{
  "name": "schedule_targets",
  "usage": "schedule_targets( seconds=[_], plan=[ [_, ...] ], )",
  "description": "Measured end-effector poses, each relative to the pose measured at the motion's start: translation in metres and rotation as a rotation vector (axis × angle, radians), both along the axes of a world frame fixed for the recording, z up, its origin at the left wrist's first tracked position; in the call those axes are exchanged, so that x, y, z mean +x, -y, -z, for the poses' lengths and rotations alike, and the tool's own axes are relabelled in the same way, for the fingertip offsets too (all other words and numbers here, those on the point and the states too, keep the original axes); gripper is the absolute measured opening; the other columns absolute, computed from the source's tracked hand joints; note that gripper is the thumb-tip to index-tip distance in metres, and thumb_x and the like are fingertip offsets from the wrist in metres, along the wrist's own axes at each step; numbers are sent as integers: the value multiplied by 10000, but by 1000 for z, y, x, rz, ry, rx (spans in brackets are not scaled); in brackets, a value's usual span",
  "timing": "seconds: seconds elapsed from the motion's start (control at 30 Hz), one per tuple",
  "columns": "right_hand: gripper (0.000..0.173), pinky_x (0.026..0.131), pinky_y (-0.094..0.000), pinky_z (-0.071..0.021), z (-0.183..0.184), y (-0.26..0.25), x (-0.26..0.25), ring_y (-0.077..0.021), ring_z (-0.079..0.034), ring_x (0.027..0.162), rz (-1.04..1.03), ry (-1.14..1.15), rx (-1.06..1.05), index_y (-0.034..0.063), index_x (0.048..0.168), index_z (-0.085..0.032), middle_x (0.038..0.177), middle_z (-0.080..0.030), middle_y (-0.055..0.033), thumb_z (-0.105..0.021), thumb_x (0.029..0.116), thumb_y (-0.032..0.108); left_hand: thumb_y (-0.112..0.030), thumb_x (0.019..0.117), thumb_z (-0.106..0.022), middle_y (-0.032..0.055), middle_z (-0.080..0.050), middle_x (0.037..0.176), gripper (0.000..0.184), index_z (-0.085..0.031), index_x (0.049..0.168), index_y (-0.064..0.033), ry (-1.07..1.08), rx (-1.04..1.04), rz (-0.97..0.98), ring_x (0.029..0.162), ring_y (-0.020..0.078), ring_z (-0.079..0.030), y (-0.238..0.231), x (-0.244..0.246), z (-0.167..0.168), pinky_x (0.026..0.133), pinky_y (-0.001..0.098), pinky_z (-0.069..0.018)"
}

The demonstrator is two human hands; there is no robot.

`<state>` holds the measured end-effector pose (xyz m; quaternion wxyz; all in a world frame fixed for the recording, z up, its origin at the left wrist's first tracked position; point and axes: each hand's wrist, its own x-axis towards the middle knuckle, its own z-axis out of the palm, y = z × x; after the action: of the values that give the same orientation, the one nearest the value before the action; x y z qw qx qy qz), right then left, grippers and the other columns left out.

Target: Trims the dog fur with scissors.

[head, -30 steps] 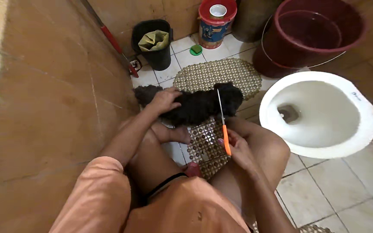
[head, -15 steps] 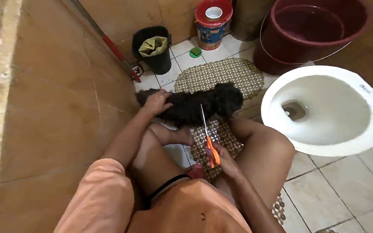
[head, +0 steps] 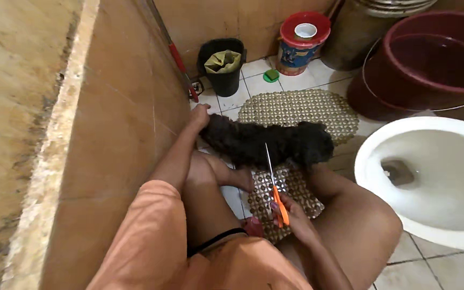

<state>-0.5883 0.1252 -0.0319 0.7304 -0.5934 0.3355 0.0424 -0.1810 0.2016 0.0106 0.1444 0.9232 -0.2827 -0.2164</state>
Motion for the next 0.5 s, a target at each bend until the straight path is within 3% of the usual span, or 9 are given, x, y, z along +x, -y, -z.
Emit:
schedule_targets(
  seconds=[0.1,0.2,0.23,0.3,0.37,0.5],
  plan=[
    [439,632,-257,-586,-5,-3,3,-79,-654,676,-15,-26,-17,-28,1376,-518,880,-671,-25,-608,994,169,54,939,-611,263,-479,1517,574,-492,1496,-14,-18,116,141,1374,464,-491,-15,28,24,1116,636,-407],
    [456,633,-253,-579,-8,-4,7,-72,-653,676,-60,-46,-38,-26,1378,-522,878,-680,-21,-633,972,150,-3,979,-626,230,-477,1539,591,-460,1541,-82,-56,199,204,1385,452,-492,-22,43,42,1125,638,-394],
    [467,648,-258,-582,-11,-3,9,-76,-661,695,-85,-63,-38,-21,1385,-523,900,-694,-28,-642,963,142,-37,996,-620,225,-542,1483,517,-524,1500,-103,-73,204,209,1343,449,-535,-24,46,48,1104,649,-411],
    [502,669,-268,-589,-14,-1,15,-80,-673,725,-138,-92,-52,-7,1400,-522,932,-707,-32,-668,957,178,-81,1020,-597,241,-638,1344,324,-661,1336,-56,-83,196,223,1269,447,-590,-28,51,51,1077,654,-431],
    [513,680,-273,-590,-18,3,26,-82,-676,736,-185,-97,-64,-9,1407,-519,948,-711,-42,-673,956,180,-113,1039,-582,258,-672,1257,235,-716,1204,-13,-60,174,201,1222,450,-615,-31,60,48,1055,649,-450],
    [524,667,-246,-587,-25,11,55,-59,-671,714,-227,-65,-49,10,1381,-528,904,-705,-1,-694,935,230,-203,1070,-547,284,-654,1255,298,-686,1208,22,-30,274,-27,1214,460,-615,-31,64,18,1016,645,-473]
  ],
)
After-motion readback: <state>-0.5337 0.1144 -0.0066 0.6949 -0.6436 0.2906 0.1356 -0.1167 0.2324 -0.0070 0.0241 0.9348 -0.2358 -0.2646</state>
